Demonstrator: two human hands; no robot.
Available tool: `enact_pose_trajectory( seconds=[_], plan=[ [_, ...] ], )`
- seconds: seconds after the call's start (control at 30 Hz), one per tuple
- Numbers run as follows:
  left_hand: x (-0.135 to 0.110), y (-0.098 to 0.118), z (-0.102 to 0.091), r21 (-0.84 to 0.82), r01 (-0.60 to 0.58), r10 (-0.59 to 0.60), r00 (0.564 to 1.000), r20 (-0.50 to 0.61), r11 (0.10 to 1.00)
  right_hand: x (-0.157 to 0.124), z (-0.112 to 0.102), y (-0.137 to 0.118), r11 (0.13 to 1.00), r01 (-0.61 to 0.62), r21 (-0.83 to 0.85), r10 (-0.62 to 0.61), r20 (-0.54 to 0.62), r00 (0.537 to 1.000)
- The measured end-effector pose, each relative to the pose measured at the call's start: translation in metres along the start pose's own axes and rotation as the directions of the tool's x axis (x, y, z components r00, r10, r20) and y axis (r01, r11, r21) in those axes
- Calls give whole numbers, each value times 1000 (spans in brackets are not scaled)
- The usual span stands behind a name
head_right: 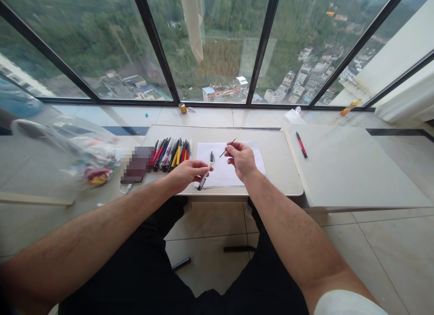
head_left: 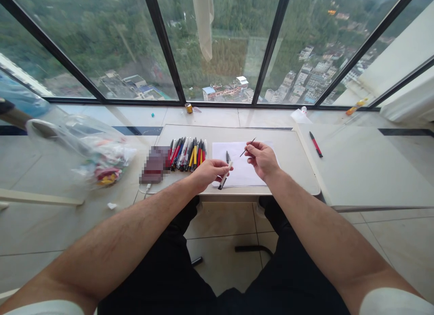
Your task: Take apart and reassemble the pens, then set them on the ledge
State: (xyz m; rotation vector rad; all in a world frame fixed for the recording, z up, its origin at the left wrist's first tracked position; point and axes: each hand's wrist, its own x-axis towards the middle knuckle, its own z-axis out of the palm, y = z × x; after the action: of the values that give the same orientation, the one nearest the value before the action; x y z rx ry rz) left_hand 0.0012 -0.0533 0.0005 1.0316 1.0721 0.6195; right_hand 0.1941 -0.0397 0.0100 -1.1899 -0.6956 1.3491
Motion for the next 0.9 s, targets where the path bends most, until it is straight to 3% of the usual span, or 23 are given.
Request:
enact_pose_trajectory(
  seconds=[0.23,0.47,0.67,0.9],
  plan=[
    [1,0,0,43,-16,16,1000,6,999,-8,-4,2,1000,7,-9,-7,-3,1000],
    [-1,3,-2,68,-42,42,999,-1,997,-16,3,8,994,-55,-94,67,132,989],
    [0,2,-2,53,-38,40,999,-25,998,-22,5,9,979,-72,-193,103,157,982],
    [-2,3,0,56,-31,33,999,-39,998,-20,3,12,972,-21,-233,61,165,984]
  ],
)
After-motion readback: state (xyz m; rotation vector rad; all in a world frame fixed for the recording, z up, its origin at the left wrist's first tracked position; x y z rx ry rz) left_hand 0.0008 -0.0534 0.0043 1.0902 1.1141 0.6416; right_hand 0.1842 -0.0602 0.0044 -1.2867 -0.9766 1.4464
